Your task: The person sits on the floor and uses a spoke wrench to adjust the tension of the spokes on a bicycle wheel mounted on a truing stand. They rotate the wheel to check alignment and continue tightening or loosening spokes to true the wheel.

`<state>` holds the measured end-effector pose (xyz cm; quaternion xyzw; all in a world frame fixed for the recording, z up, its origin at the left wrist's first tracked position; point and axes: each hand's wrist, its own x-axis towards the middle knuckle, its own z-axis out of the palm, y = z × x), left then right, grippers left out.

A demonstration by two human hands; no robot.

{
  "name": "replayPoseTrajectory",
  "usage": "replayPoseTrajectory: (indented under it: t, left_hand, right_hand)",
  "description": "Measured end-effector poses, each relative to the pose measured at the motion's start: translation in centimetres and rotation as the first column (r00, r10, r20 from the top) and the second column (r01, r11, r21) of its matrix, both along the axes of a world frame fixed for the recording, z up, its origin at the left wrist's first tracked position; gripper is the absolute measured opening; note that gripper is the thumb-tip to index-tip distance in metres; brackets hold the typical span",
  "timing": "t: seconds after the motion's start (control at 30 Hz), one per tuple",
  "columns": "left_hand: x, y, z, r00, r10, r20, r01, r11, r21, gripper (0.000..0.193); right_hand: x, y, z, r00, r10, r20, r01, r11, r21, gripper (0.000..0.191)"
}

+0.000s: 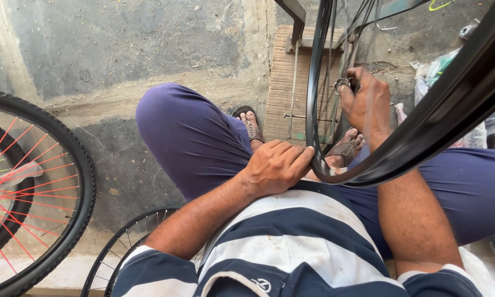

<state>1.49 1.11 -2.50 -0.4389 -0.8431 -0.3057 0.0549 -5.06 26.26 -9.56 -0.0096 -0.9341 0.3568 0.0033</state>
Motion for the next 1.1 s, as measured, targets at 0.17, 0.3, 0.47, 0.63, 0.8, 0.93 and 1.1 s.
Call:
replayPoseTrajectory:
  t: [0.17,0.3,0.47,0.63,0.8,0.93,1.1]
  left_hand:
    - [0.1,-0.1,-0.2,1.000,-0.001,0.001,0.001,1.000,-0.007,0.031]
    - [0.1,0.0,-0.3,1.000,-0.002,0.004,0.002,1.000,-0.014,0.031]
    - [-0.5,0.1,1.4,1.000,-0.003,-0.003,0.003,1.000,-0.003,0.032]
    - [-1.9,0.3,7.4,0.998,-0.009,0.061,-0.004,0.979,0.204,0.032]
    - [-2.6,0.5,12.1,0.980,0.016,0.196,-0.091,0.921,0.378,0.029]
    - [-2.1,0.9,9.4,0.996,0.006,0.092,-0.039,0.931,0.362,0.026]
    - [-1.2,0.0,1.2,0.998,-0.001,0.059,-0.004,0.997,0.079,0.018]
  right_hand:
    - [-0.2,0.1,-0.3,1.000,0.009,0.008,-0.009,0.998,0.069,0.018]
    - [-0.2,0.1,-0.4,1.000,-0.002,0.010,0.002,1.000,-0.031,0.019]
    - [0.0,0.3,-0.2,0.998,-0.032,0.048,0.032,0.999,0.016,0.016]
    - [-0.1,0.3,-0.2,1.000,-0.017,0.026,0.018,1.000,-0.008,0.019]
    - [-0.2,0.3,-0.3,1.000,-0.003,0.029,0.003,1.000,-0.013,0.021]
    - [-0.3,0.3,-0.4,0.993,-0.051,0.102,0.053,0.999,-0.012,0.020]
    - [-0.2,0.2,-0.6,0.999,-0.013,0.043,0.011,0.998,0.061,0.022]
